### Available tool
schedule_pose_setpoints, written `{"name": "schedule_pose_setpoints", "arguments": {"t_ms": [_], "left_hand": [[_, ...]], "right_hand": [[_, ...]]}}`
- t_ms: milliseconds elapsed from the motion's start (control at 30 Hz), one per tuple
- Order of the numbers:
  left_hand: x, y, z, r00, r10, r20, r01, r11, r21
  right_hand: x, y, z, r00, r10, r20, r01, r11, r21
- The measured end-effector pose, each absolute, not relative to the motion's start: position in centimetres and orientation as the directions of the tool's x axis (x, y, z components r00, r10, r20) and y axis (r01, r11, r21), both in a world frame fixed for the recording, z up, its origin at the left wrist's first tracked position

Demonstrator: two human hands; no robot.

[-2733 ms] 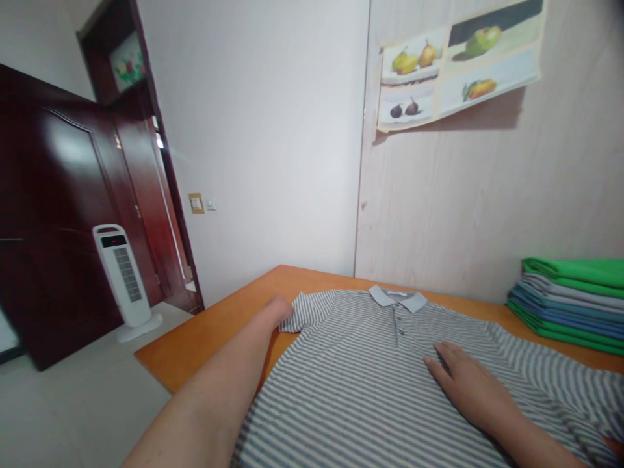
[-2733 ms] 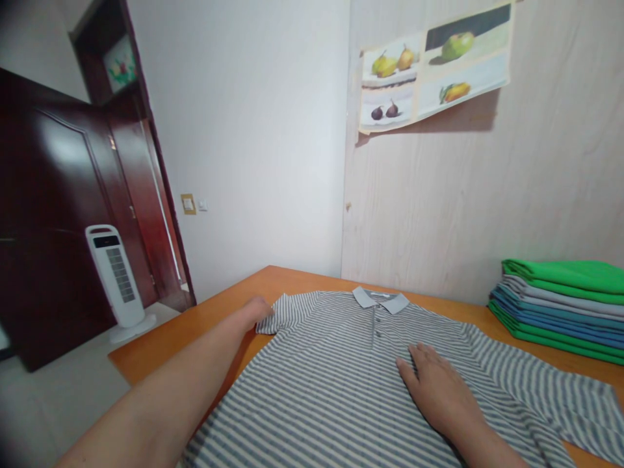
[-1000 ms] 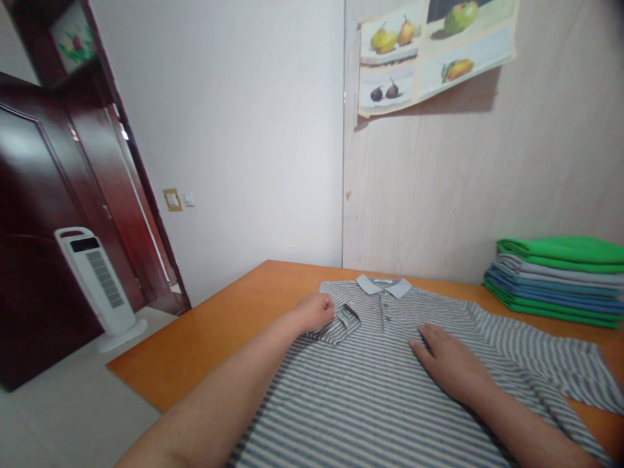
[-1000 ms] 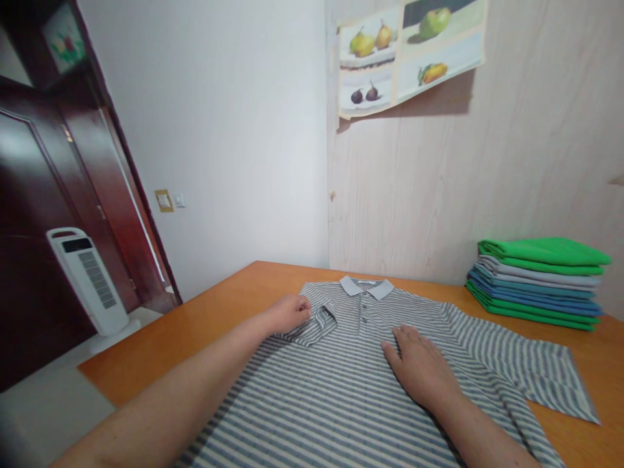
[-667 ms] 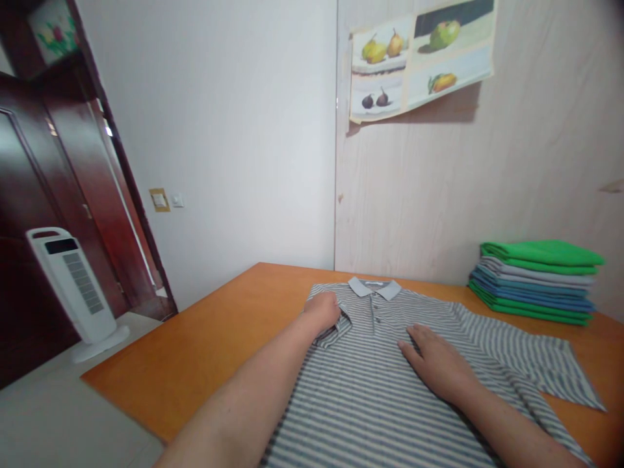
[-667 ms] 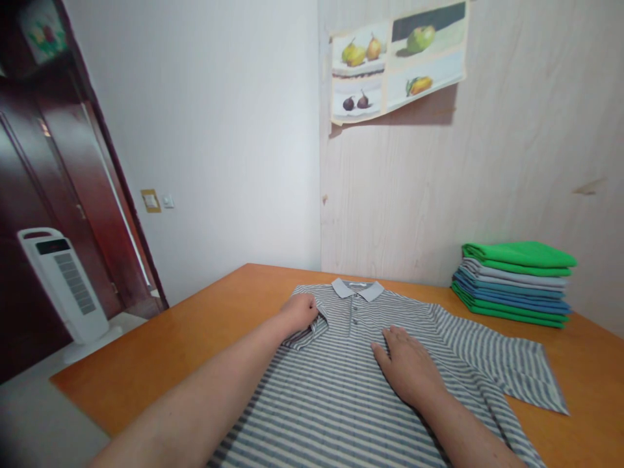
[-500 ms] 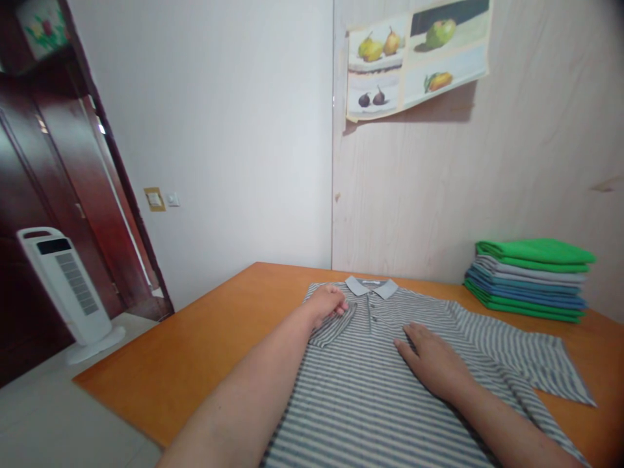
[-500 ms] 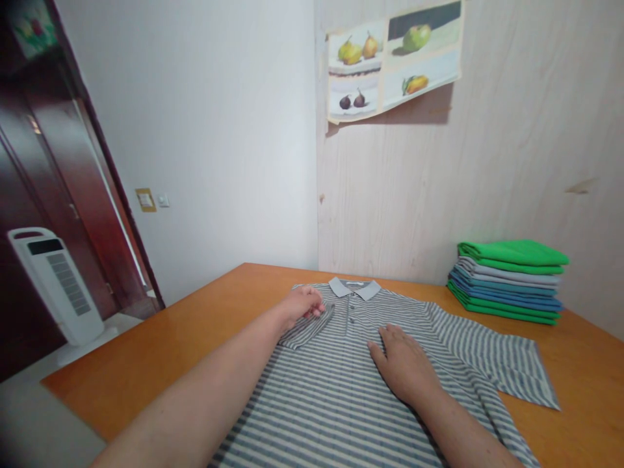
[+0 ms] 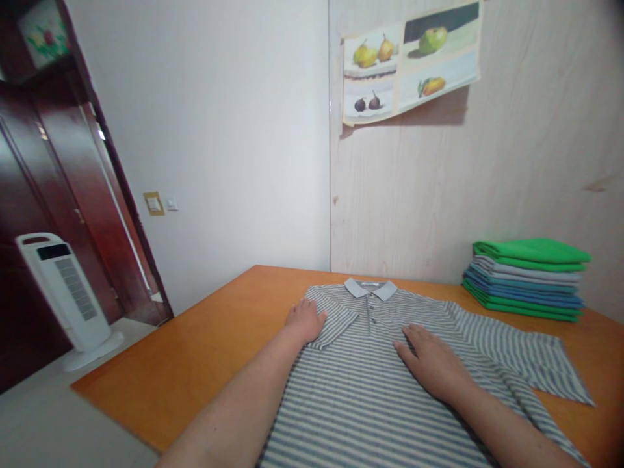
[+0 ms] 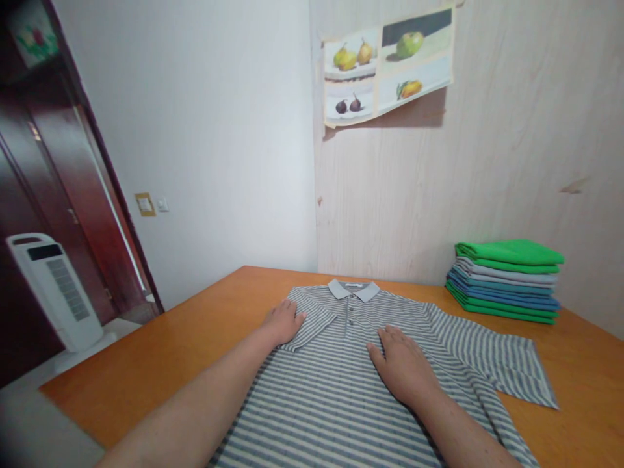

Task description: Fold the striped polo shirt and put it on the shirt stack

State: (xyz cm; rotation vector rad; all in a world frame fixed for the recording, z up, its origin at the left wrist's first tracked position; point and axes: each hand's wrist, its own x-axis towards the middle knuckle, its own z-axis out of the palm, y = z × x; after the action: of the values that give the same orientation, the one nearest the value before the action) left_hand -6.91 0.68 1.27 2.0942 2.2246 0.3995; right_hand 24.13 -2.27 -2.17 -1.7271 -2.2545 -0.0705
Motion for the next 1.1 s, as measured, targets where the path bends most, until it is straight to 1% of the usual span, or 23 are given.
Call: {"name": "schedule_pose_setpoints", "arguments": {"t_ms": [133, 267, 433, 600, 700, 800, 867, 967, 1100], "left_hand": [[-6.6, 0.7, 1.4, -0.094, 0.992, 0.085, 0.983, 0.079, 0.165], [-6.4, 0.4, 1.7, -0.078, 0.995, 0.067, 0.989, 0.069, 0.13], [-6.1, -0.2, 1.8, -0.051, 0.998, 0.027, 0.992, 0.048, 0.117], [-4.1, -1.0, 3.1, -0.072, 0.997, 0.032, 0.993, 0.068, 0.101], [-2.2, -2.0, 3.4, -0.049, 0.999, 0.022, 0.993, 0.046, 0.11], [-0.9, -3.3, 2.7, -0.005, 1.0, -0.002, 0.991, 0.006, 0.136], [-0.6, -3.9, 1.9, 0.017, 1.0, -0.006, 0.991, -0.016, 0.133], [-0.6, -4.3, 1.2, 0.04, 0.999, 0.014, 0.992, -0.041, 0.117], [-0.6, -4.2, 1.0, 0.042, 0.998, 0.04, 0.993, -0.046, 0.108]], "right_hand": [[24.2, -2.2, -2.3, -0.234, 0.938, 0.255, 0.953, 0.273, -0.128], [24.1, -2.0, -2.3, -0.239, 0.939, 0.248, 0.953, 0.276, -0.126], [24.0, -2.1, -2.1, -0.222, 0.946, 0.238, 0.955, 0.26, -0.143], [23.9, -2.4, -1.4, -0.224, 0.952, 0.207, 0.954, 0.258, -0.155], [23.7, -2.5, -1.0, -0.215, 0.956, 0.198, 0.953, 0.25, -0.173], [23.6, -2.7, -0.6, -0.213, 0.957, 0.197, 0.946, 0.252, -0.202], [23.6, -2.7, -0.4, -0.208, 0.958, 0.199, 0.934, 0.255, -0.251], [23.7, -2.8, -0.3, -0.196, 0.959, 0.205, 0.91, 0.256, -0.325], [24.1, -2.5, 0.0, -0.187, 0.961, 0.202, 0.896, 0.251, -0.366]]}}
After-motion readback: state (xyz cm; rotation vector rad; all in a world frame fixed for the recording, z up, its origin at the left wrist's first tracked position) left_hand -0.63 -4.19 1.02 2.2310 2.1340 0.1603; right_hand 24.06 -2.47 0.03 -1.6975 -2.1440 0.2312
